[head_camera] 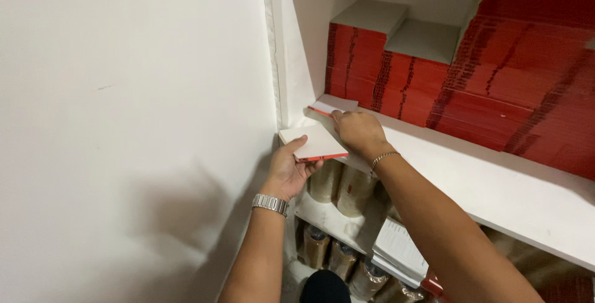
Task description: The person sorts through stacks of red and white paper forms on a shelf, picking up and aligning individual sheets into a stack by hand.
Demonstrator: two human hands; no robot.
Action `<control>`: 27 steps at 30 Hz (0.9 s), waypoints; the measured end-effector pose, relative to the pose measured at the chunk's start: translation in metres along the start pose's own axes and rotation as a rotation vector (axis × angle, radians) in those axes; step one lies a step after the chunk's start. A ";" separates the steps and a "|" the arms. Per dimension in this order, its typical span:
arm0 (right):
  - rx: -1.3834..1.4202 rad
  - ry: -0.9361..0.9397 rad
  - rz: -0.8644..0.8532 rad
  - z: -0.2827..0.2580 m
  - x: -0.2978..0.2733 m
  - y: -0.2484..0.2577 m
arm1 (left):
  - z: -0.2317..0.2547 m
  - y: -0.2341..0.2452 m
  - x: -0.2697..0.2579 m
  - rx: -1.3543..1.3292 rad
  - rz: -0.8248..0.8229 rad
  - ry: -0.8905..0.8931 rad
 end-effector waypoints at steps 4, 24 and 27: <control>0.219 -0.167 -0.017 0.013 -0.007 0.006 | -0.001 0.003 0.002 0.059 0.011 -0.003; 1.827 -0.291 0.215 0.027 -0.158 0.028 | -0.076 -0.112 0.009 0.114 -0.032 -0.317; 1.791 -0.252 0.312 0.048 -0.155 0.010 | -0.090 -0.113 0.023 0.208 -0.077 -0.385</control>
Point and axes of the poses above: each hand's wrist, its own x-axis towards the middle knuckle, its own y-axis out of the back of the hand, z = x × y, the point moved 2 cm from there along x, towards the middle knuckle, and after that the axes turned 11 degrees about -z, right-handed, at the moved point
